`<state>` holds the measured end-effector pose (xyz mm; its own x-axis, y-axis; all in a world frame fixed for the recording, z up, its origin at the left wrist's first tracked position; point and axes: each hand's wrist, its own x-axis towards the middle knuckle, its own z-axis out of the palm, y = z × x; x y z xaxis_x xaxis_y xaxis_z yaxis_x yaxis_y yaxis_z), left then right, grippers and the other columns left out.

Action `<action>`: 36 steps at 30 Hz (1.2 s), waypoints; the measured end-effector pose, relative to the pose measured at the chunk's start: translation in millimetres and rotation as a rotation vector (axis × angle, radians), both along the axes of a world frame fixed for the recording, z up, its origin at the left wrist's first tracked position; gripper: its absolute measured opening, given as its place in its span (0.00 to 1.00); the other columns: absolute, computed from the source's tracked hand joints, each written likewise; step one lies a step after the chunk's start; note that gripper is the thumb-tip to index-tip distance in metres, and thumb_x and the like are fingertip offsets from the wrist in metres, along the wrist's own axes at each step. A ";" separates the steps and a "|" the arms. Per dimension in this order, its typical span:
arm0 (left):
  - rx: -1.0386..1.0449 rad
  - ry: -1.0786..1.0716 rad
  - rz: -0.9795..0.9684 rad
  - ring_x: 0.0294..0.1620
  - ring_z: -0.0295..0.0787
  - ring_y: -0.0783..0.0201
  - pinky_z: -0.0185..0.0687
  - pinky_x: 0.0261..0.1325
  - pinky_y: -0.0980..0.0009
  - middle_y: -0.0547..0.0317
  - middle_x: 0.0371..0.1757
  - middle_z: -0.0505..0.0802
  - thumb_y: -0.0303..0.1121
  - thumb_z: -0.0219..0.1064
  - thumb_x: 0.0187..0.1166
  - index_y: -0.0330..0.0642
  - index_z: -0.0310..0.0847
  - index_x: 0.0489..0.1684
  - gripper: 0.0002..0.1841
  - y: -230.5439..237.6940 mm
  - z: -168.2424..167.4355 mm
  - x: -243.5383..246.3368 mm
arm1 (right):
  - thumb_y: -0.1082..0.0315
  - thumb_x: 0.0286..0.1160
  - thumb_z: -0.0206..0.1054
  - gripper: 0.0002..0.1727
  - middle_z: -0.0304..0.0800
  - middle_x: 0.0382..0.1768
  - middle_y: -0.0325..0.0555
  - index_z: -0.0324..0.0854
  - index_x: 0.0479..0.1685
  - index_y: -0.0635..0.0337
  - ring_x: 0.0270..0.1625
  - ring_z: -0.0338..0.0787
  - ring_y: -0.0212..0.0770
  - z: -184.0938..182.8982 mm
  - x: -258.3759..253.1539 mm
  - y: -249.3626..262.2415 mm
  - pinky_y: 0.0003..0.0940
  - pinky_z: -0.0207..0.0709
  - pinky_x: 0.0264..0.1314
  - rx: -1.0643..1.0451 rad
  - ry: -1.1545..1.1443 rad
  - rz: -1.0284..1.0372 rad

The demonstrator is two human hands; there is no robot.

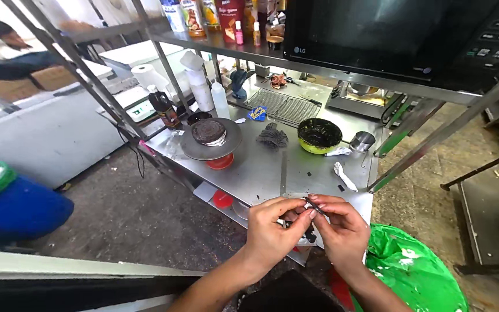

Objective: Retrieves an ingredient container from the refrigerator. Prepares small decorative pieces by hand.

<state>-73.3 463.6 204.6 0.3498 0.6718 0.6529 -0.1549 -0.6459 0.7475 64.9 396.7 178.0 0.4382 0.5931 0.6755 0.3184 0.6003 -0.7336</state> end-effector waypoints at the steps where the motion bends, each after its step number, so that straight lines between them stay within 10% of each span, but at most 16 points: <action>1: -0.004 0.009 0.003 0.29 0.92 0.75 0.93 0.33 0.77 0.63 0.33 0.95 0.30 0.77 0.70 0.35 0.94 0.38 0.07 -0.8 0.4 -0.2 | 0.73 0.67 0.78 0.10 0.95 0.51 0.38 0.90 0.45 0.49 0.57 0.94 0.37 -1.4 0.3 1.4 0.30 0.91 0.58 0.015 -0.015 -0.015; 17: 0.014 0.167 0.092 0.24 0.82 0.82 0.80 0.26 0.85 0.68 0.28 0.91 0.31 0.71 0.73 0.42 0.93 0.32 0.05 -1.6 0.2 -2.0 | 0.72 0.71 0.72 0.05 0.96 0.47 0.35 0.87 0.41 0.51 0.58 0.94 0.37 -24.1 12.5 16.5 0.35 0.89 0.64 0.130 -0.385 -0.232; 36: -0.337 0.171 -0.115 0.21 0.79 0.76 0.76 0.23 0.80 0.67 0.25 0.88 0.28 0.73 0.70 0.44 0.91 0.31 0.01 25.6 1.9 -12.6 | 0.74 0.63 0.80 0.11 0.95 0.46 0.35 0.90 0.43 0.50 0.48 0.95 0.30 -13.6 -14.4 21.8 0.24 0.91 0.50 -0.024 0.001 -0.037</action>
